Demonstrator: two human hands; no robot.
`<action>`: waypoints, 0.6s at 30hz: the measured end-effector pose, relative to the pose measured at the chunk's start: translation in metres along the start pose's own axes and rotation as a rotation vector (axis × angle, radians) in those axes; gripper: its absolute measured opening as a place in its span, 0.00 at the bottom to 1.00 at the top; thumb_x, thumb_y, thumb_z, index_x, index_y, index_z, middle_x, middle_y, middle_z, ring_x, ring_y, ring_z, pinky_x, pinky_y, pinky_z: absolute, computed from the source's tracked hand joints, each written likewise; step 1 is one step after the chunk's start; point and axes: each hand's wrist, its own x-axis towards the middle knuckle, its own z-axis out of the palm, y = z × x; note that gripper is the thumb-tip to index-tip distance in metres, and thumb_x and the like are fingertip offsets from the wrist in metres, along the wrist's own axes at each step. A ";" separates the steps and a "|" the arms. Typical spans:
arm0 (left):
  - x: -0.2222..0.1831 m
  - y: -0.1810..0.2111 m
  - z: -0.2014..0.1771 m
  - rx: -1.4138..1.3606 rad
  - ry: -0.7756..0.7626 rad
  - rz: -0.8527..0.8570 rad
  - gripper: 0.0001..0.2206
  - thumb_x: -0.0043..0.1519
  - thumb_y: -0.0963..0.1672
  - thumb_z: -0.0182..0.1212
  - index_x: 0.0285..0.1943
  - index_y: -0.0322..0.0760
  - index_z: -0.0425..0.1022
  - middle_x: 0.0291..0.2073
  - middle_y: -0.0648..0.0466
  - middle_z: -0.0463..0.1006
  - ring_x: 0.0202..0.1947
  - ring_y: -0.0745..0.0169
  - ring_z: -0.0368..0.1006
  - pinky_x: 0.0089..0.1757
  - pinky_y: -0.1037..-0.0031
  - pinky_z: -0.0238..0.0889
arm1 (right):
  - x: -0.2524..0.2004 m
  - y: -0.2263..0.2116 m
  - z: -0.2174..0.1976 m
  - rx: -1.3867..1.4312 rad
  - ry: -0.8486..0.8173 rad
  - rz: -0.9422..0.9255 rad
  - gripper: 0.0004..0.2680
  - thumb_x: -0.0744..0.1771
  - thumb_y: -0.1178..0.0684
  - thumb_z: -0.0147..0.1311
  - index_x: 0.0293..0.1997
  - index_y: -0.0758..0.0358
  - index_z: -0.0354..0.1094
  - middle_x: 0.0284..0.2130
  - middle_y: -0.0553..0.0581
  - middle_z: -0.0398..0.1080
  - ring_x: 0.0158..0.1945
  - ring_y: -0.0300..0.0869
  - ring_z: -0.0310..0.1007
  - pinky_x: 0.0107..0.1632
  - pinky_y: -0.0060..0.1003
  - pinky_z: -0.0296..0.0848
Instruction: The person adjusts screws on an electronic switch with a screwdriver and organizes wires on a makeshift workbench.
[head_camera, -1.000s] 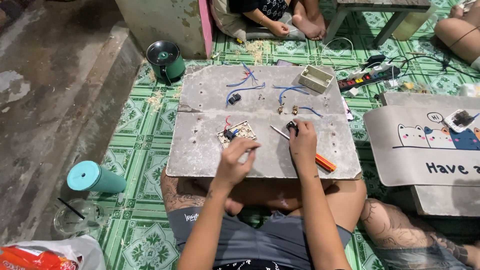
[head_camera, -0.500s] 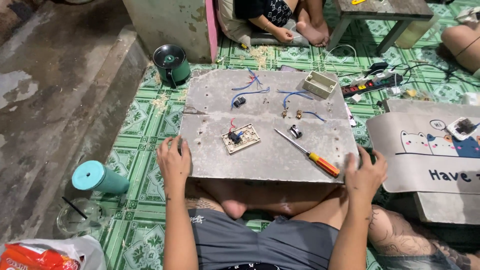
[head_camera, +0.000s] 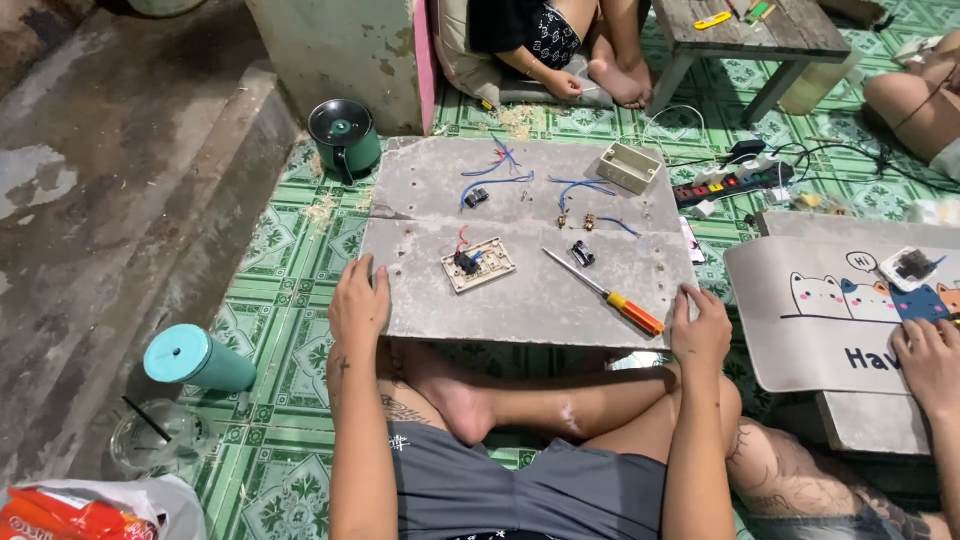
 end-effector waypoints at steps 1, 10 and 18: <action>0.003 0.000 0.004 0.000 0.001 -0.003 0.21 0.71 0.53 0.46 0.68 0.45 0.72 0.64 0.41 0.71 0.59 0.34 0.72 0.51 0.44 0.68 | 0.003 -0.003 0.000 0.000 -0.002 -0.003 0.10 0.73 0.41 0.53 0.59 0.42 0.76 0.56 0.58 0.73 0.58 0.58 0.74 0.53 0.54 0.74; 0.033 0.009 0.012 0.000 -0.023 -0.011 0.21 0.70 0.51 0.46 0.70 0.43 0.70 0.65 0.42 0.71 0.58 0.33 0.73 0.52 0.43 0.68 | 0.035 -0.052 -0.016 -0.039 -0.323 0.191 0.15 0.73 0.39 0.40 0.70 0.34 0.62 0.55 0.63 0.71 0.58 0.63 0.72 0.54 0.61 0.73; 0.051 0.009 0.019 0.035 -0.066 -0.016 0.21 0.70 0.51 0.45 0.71 0.46 0.68 0.63 0.44 0.72 0.57 0.35 0.74 0.53 0.45 0.68 | 0.050 -0.079 -0.024 -0.190 -0.487 0.258 0.20 0.73 0.41 0.29 0.79 0.37 0.47 0.58 0.71 0.69 0.62 0.65 0.69 0.58 0.61 0.69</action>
